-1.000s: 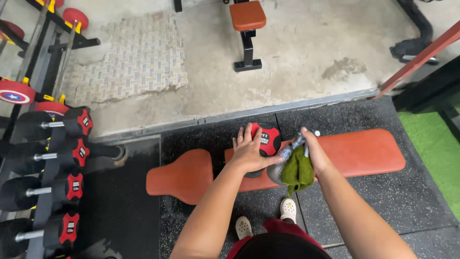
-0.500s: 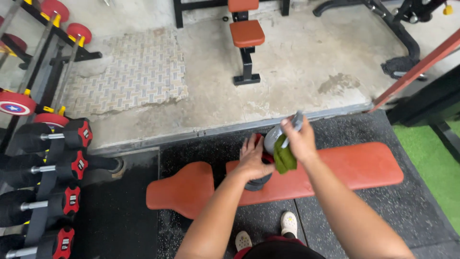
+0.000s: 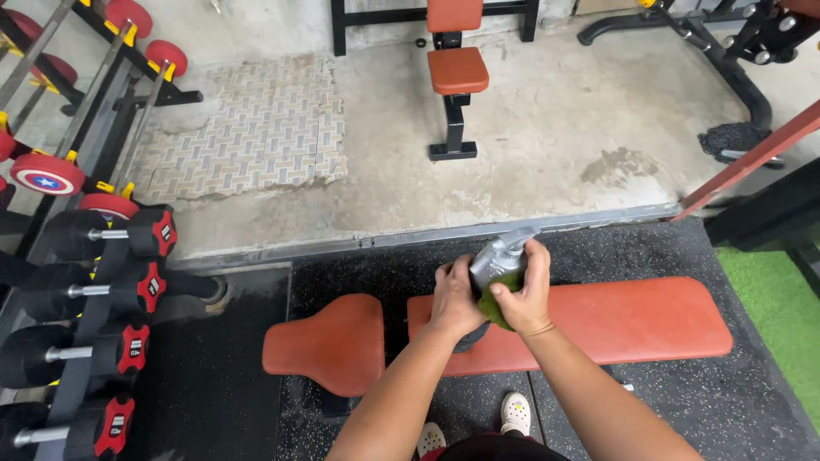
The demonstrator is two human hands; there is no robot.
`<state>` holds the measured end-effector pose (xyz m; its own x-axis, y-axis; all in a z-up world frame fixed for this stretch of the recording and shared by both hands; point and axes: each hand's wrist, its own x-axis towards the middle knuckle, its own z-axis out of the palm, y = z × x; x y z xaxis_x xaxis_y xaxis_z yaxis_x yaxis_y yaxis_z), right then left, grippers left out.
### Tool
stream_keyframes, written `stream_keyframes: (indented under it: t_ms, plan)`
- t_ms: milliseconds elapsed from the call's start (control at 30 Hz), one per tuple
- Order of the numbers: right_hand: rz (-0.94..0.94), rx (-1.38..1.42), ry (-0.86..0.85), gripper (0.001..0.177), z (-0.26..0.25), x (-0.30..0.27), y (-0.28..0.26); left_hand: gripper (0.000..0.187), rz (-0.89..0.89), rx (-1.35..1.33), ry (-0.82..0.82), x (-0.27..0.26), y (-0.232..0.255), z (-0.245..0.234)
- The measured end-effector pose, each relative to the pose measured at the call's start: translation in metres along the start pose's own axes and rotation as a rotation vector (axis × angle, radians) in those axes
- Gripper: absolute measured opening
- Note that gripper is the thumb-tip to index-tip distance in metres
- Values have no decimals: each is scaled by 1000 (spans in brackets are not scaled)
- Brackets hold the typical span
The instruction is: The person is cleaning and wiping down dumbbells and a weight bench in a gym using a spray bottle and a cloth.
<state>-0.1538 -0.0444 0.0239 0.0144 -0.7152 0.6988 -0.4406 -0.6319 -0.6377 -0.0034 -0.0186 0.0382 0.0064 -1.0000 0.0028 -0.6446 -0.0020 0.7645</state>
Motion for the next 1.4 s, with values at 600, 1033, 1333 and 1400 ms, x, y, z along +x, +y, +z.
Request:
stream_keyframes:
  t_ms: [600,1033,1333,1400]
  plan:
    - [45,-53,-217,108,-14,-26,16,114,35,-284,-408,25,-33,-4]
    - [472,557,-251,48,-65,23,64,101,21,-167,25,6,-11,7]
    - [59,-180,-978,141,-83,127,-38,112,94,-101,-171,14,-12,-3]
    - [-112,-202,-1075,131,-76,141,-47,114,121,-62,-320,18,-12,-2]
